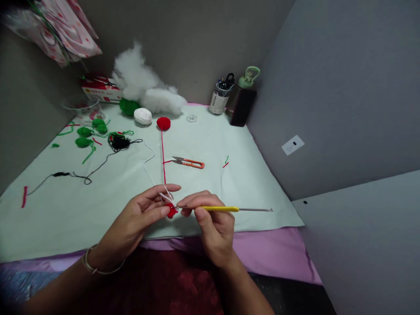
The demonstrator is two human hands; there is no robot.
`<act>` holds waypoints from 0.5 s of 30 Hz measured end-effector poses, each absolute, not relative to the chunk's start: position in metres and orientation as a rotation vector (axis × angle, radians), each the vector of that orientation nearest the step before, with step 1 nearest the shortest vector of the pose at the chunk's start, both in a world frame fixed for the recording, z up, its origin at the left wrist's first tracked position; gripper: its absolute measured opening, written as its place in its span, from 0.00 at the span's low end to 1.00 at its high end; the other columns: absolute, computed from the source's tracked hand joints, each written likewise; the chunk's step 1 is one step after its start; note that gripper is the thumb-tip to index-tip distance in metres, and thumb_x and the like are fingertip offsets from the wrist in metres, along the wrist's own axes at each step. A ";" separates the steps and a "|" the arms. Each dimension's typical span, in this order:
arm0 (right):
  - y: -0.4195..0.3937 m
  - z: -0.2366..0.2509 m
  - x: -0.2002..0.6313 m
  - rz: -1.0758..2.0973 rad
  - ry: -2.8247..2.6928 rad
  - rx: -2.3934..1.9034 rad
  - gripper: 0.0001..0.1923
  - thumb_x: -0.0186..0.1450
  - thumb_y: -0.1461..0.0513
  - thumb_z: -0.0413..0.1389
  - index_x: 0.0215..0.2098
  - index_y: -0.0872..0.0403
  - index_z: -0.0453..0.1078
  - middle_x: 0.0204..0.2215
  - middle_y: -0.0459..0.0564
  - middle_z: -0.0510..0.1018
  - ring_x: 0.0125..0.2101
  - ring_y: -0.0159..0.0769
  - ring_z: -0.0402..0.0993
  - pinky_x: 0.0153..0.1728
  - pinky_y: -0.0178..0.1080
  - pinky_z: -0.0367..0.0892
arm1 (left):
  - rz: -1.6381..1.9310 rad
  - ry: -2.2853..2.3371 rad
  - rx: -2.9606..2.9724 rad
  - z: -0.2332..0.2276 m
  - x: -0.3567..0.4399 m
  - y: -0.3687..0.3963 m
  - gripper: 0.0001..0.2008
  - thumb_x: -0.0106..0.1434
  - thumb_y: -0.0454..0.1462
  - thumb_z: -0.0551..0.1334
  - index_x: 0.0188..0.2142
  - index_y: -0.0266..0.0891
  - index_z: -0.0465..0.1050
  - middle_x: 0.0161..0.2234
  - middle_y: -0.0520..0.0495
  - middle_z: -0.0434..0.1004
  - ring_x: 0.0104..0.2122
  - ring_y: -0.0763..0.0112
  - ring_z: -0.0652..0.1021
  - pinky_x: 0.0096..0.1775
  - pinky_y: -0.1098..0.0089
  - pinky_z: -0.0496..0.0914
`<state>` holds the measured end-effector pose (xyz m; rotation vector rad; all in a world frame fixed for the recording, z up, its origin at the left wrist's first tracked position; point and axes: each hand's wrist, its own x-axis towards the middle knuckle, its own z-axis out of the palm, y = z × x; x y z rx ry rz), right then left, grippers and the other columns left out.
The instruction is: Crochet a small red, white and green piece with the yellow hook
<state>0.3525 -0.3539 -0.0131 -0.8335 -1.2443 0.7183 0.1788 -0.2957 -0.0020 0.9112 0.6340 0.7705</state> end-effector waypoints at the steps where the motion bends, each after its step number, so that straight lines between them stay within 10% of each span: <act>1: -0.354 -0.013 0.353 0.729 -1.257 -0.835 0.10 0.76 0.64 0.53 0.47 0.49 0.77 0.40 0.49 0.84 0.36 0.36 0.78 0.35 0.41 0.75 | 0.764 0.636 0.915 -0.002 0.178 -0.296 0.16 0.63 0.36 0.72 0.51 0.48 0.83 0.33 0.52 0.76 0.36 0.73 0.75 0.45 0.71 0.71; 15: -0.360 -0.005 0.351 0.112 -1.777 -1.040 0.13 0.75 0.67 0.52 0.54 0.52 0.74 0.45 0.56 0.83 0.43 0.39 0.81 0.39 0.43 0.80 | 0.748 0.644 0.890 -0.005 0.182 -0.297 0.19 0.62 0.38 0.74 0.53 0.47 0.80 0.34 0.51 0.79 0.36 0.72 0.76 0.42 0.71 0.71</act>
